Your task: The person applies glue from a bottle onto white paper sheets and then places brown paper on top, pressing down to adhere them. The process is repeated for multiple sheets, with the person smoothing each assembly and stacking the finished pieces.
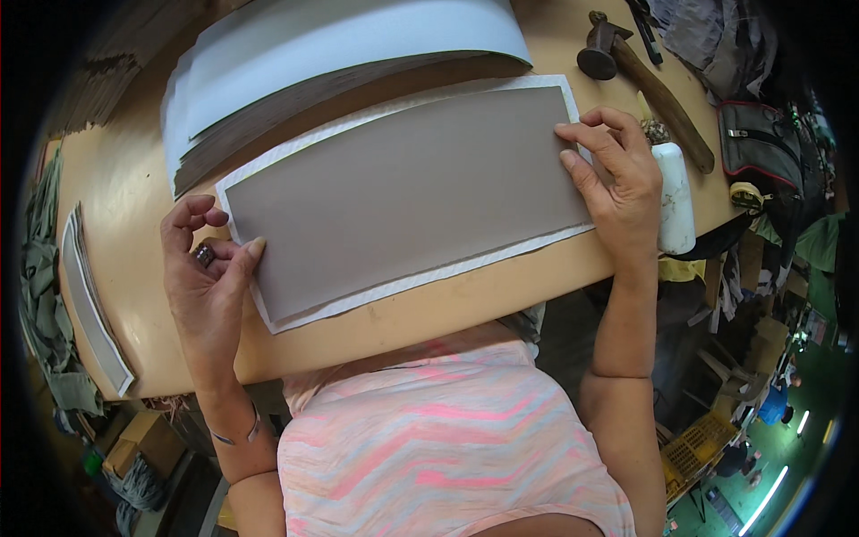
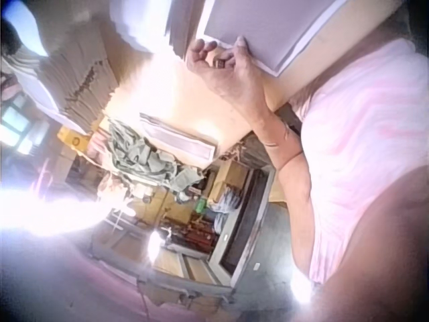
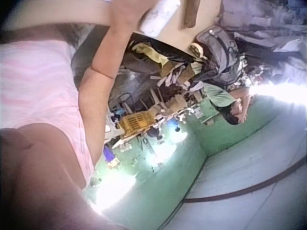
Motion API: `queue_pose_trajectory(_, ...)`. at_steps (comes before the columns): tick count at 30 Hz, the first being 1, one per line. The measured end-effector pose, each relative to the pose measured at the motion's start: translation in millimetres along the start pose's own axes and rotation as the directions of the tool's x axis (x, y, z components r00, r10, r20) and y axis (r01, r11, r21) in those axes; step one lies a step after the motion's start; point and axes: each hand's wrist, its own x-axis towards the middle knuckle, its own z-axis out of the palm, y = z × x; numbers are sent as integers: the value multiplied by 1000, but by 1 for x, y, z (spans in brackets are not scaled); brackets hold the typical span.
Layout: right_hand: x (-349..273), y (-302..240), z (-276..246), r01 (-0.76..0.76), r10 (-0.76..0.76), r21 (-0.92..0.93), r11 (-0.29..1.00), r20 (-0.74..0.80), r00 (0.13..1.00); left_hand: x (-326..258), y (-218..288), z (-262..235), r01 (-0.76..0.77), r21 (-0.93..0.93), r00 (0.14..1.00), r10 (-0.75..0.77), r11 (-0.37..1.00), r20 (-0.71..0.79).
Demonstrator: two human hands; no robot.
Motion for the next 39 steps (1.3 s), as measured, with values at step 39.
queue_pose_trajectory(39, 0, -5, -3, -88, 88, 95, 992, -3, 996, -12, -5, -2, -217, 347, 974, 226, 912, 16)
